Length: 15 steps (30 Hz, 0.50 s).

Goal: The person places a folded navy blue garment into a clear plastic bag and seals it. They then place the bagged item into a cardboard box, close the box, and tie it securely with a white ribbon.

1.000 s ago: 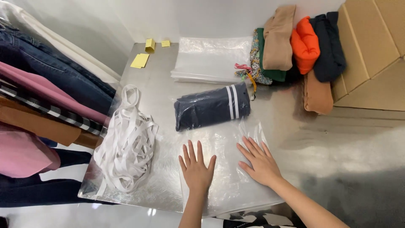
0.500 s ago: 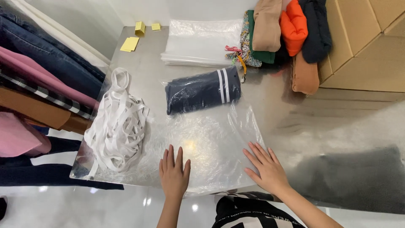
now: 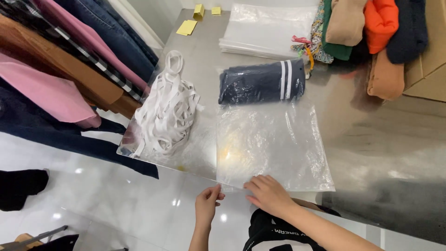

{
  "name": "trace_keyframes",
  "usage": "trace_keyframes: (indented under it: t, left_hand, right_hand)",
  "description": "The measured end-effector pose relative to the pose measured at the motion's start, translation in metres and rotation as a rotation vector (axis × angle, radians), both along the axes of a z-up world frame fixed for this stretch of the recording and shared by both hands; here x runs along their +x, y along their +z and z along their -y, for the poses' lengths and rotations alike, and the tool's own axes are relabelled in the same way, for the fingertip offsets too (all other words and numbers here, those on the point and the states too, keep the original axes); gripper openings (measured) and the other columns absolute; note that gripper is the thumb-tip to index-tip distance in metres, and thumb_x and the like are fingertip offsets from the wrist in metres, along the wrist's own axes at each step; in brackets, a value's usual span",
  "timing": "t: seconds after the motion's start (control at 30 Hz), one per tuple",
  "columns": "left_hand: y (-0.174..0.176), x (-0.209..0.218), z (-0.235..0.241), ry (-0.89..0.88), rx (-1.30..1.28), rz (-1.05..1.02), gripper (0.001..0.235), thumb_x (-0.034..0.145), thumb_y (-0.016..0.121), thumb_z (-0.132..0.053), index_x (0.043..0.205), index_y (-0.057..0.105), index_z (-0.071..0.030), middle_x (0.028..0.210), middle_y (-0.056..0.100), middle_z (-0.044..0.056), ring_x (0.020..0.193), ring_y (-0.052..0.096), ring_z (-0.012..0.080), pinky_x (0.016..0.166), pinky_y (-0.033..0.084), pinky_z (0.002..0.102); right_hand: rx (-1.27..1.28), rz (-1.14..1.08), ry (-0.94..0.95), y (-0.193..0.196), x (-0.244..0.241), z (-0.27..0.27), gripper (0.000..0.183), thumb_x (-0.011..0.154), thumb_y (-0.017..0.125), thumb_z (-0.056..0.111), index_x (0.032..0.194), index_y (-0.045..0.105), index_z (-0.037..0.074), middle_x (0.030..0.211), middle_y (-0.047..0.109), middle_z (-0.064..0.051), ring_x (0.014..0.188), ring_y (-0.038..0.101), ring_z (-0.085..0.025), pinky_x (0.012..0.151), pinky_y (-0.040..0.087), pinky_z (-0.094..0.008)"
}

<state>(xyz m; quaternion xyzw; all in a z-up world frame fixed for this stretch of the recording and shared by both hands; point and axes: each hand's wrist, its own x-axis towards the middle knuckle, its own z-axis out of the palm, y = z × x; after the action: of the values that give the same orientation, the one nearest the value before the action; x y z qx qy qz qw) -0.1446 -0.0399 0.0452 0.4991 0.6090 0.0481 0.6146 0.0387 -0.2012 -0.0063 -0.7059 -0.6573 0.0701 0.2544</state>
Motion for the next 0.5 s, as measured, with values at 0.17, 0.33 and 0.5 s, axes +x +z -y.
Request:
trace_keyframes:
  t: [0.17,0.33,0.5]
  left_hand:
    - [0.008,-0.005,0.000,0.083,-0.097,0.076,0.033,0.098,0.071,-0.035,0.093,0.080,-0.004,0.087,0.076,0.009,0.086,0.066,0.0144,0.075,0.050,0.031]
    - [0.023,-0.009,-0.012,-0.087,-0.146,0.107,0.020,0.087,0.067,-0.020,0.071,0.061,-0.010,0.079,0.053,0.001,0.077,0.037,0.0137,0.062,0.033,0.029]
    - [0.060,-0.002,-0.015,-0.204,-0.055,0.039,0.026,0.089,0.068,-0.029,0.075,0.069,-0.008,0.080,0.055,0.000,0.081,0.047,0.0143,0.070,0.040,0.029]
  right_hand:
    - [-0.106,0.043,0.118,-0.004,-0.045,-0.057,0.038,0.092,0.082,0.027,0.123,0.066,0.014,0.112,0.072,-0.004,0.099,0.067,-0.024,0.082,0.048,-0.038]
    - [0.187,0.071,0.040,-0.003,-0.055,-0.068,0.023,0.091,0.085,0.022,0.100,0.065,0.014,0.083,0.065,0.000,0.069,0.065,-0.021,0.057,0.051,-0.036]
    - [0.248,-0.025,0.015,0.020,-0.052,-0.066,0.024,0.092,0.086,0.020,0.102,0.066,0.012,0.085,0.070,0.001,0.069,0.067,-0.018,0.055,0.052,-0.035]
